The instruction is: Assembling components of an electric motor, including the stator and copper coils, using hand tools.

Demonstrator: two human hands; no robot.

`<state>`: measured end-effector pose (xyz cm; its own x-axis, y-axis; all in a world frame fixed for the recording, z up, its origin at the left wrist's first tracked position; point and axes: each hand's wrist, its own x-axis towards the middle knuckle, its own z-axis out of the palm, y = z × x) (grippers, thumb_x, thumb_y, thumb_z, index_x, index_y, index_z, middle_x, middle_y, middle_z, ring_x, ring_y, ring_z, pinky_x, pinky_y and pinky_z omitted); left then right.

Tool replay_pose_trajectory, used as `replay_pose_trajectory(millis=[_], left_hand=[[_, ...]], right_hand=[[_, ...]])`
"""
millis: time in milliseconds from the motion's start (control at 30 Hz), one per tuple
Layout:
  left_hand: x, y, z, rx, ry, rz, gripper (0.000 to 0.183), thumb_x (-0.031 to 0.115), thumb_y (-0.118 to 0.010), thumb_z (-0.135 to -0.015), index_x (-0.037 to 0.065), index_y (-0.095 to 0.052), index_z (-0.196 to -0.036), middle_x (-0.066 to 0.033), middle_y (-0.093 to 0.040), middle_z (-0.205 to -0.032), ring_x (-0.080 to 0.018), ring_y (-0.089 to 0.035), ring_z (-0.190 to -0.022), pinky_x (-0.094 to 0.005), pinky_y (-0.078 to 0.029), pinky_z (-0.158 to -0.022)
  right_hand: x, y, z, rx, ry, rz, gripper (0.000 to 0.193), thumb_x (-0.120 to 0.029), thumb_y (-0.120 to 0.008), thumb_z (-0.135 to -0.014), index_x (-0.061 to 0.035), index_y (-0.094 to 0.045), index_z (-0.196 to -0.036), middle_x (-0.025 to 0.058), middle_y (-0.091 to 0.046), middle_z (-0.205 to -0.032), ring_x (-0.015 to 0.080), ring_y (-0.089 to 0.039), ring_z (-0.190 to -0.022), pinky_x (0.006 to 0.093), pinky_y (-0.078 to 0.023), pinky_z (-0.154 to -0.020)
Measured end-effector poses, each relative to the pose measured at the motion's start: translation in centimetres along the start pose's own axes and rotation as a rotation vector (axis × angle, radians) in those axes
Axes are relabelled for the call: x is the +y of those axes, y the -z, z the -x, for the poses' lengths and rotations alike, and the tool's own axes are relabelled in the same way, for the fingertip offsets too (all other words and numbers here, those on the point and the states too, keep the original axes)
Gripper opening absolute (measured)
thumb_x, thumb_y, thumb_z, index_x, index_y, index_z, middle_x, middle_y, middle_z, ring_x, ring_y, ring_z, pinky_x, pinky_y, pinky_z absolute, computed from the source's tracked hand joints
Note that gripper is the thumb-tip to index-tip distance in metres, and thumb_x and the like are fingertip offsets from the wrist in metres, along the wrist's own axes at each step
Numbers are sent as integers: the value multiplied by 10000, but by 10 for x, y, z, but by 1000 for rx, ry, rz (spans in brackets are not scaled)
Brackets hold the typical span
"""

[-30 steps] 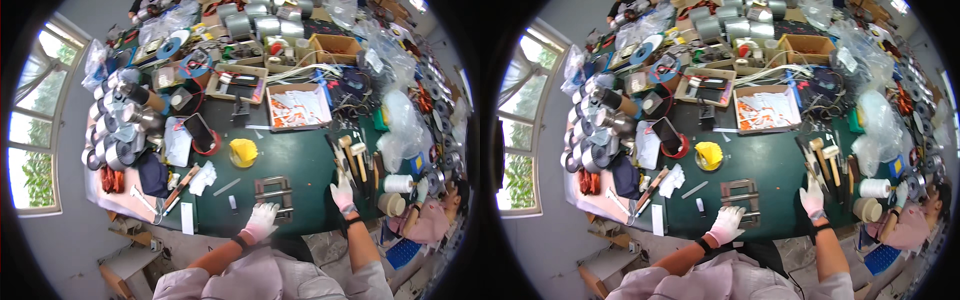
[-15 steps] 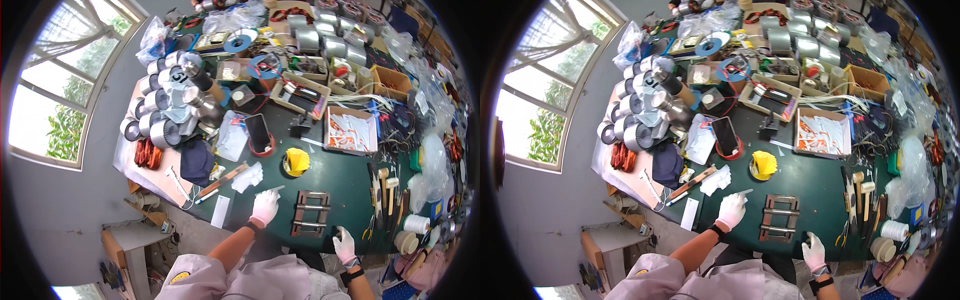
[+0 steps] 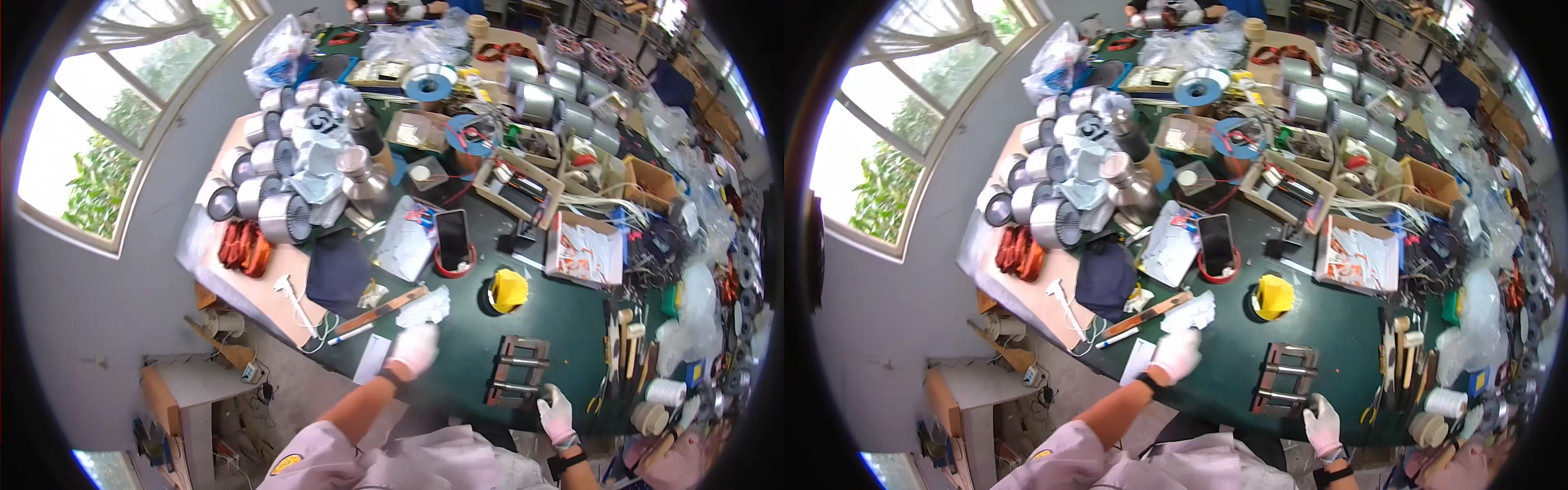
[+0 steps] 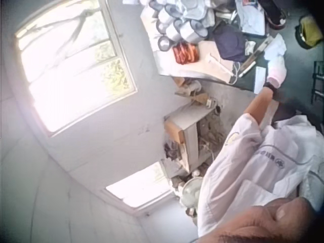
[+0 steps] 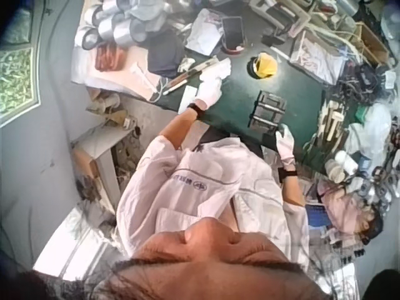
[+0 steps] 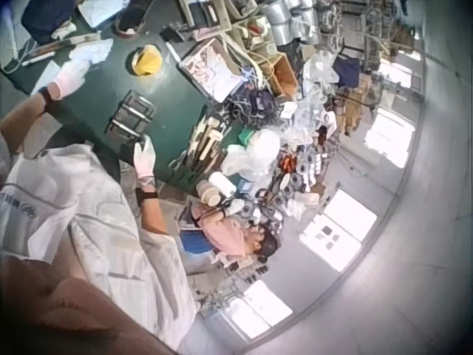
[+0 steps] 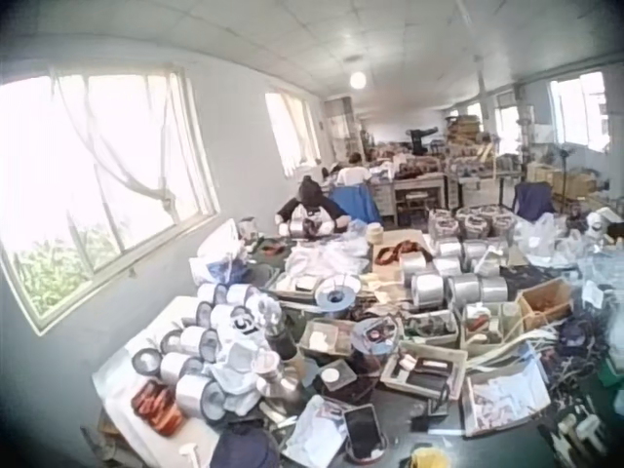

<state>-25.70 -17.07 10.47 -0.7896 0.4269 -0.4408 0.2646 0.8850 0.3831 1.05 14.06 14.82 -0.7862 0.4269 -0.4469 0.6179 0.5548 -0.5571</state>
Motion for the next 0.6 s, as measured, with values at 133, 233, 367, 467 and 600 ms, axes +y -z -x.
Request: replay_pose_trajectory(millis=[133,233,367,467,600], left_hand=[[-125,32,-13,475,-139,-287,193,127,-718,-818,30,-720,-985,-180,-715,-921,-393,-700,-875,-484,-568,-771],[-81,101,8,795,-212,-108,261,34,-743,-786,31,-693,-1042,-183,-661,-971,-403,-650,-959,-523,-517,-848],[-135,54,66,171,7,60,341,33,-718,-801,39,-672,-1139,-195,-648,-1083,-402,-632,-1038,-508,-515,-893],[-161,-5,109,34,-141,-126,414,59,-739,-776,41,-655,-1181,-183,-642,-1150,-410,-608,-1102,-526,-501,-939],[-134,-21,126,102,-84,-129,594,66,-798,-716,16,-621,-1280,-210,-613,-1295,-438,-548,-1254,-546,-462,-1050]], right_hand=[[-19,-16,-4,48,205,79,521,-223,-659,-945,-18,-576,-1417,262,-670,-1317,445,-651,-1217,487,-529,-1048],[-14,-27,-5,133,80,72,601,-213,-686,-933,-59,-502,-1485,254,-641,-1297,452,-642,-1180,509,-539,-1007],[24,-11,-15,263,-97,254,646,-209,-753,-875,-108,-529,-1473,225,-618,-1267,430,-645,-1133,518,-550,-966],[57,22,-23,348,-171,559,666,-207,-773,-852,-197,-554,-1481,210,-543,-1426,416,-576,-1259,535,-550,-968],[99,62,-51,399,-207,688,670,-221,-793,-829,-222,-581,-1465,213,-511,-1498,448,-535,-1317,562,-534,-1002]])
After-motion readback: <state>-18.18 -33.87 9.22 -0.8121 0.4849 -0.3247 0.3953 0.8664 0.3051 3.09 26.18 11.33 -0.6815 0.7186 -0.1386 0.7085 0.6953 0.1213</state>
